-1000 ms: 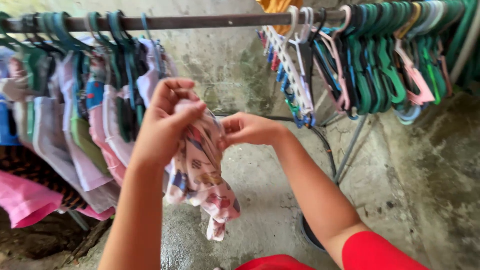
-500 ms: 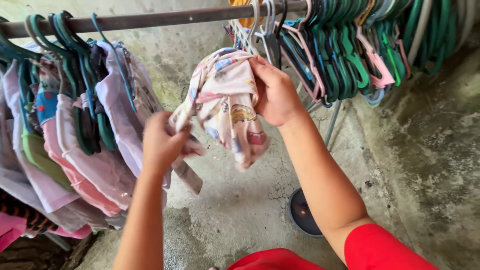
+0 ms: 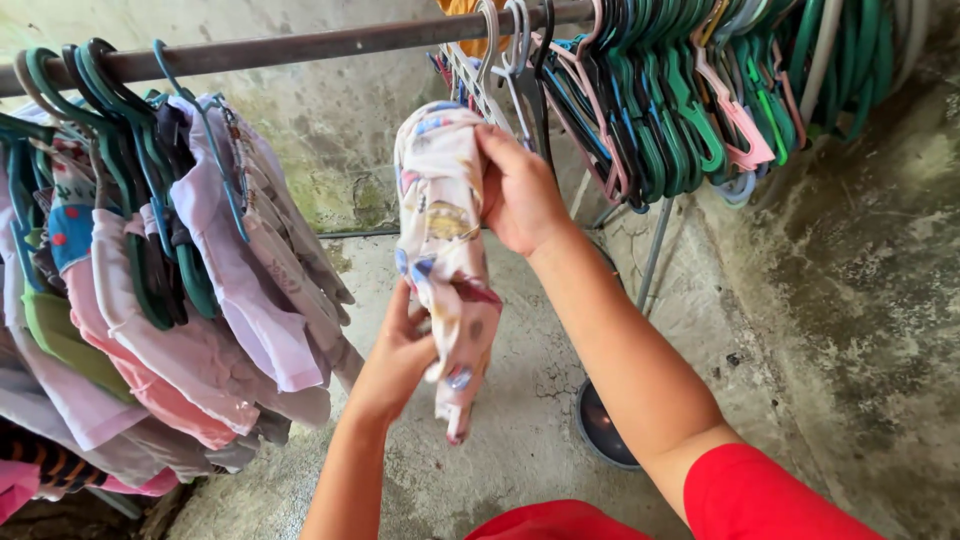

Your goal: The person is hanging washed clothes, including shirts and undergarments, on a drying rack using hangers.

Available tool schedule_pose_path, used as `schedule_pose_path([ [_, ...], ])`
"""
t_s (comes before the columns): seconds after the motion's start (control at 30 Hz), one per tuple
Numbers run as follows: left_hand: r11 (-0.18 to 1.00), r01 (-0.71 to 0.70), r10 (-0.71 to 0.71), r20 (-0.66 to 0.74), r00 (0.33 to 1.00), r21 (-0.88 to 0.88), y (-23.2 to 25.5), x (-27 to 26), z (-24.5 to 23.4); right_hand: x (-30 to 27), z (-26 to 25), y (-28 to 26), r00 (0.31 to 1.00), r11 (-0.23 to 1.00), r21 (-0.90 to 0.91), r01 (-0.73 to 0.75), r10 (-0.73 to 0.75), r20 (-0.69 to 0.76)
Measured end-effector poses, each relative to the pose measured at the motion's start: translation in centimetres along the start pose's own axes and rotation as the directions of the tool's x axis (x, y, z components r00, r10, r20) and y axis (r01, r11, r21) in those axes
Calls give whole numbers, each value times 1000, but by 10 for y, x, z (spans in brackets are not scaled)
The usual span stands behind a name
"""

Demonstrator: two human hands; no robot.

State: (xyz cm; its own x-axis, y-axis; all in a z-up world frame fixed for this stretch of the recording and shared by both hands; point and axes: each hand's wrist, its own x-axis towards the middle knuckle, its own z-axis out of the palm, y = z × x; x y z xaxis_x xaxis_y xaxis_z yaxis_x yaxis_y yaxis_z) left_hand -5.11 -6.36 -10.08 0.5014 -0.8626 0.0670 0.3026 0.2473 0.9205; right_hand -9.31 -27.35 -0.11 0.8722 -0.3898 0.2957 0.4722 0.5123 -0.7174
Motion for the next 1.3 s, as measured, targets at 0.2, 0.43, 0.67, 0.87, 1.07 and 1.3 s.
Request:
schedule_pose_path([
  [0.2, 561, -226, 583, -186, 791, 797, 16, 41, -5, -6, -30, 26, 979, 654, -750, -102, 200, 41],
  [0.43, 534, -47, 415, -213, 885, 844, 75, 49, 13, -36, -26, 7, 948, 484, -875, -9, 282, 146],
  [0.67, 672, -279, 303, 90, 949, 686, 67, 50, -67, -45, -39, -42, 990, 574, -818, -40, -91, -112],
  [0.87, 475, -280, 250, 176, 952, 834, 113, 53, -27, -61, -30, -65, 996, 139, -989, 48, -79, 37],
  [1.07, 52, -328, 354, 290, 889, 943, 110, 60, 19, -33, -70, -102, 997, 298, -954, -47, -44, -63],
  [1.3, 78, -346, 438, 280, 854, 935, 109, 60, 42, 26, -224, -125, 697, -435, -875, -212, -695, 176],
])
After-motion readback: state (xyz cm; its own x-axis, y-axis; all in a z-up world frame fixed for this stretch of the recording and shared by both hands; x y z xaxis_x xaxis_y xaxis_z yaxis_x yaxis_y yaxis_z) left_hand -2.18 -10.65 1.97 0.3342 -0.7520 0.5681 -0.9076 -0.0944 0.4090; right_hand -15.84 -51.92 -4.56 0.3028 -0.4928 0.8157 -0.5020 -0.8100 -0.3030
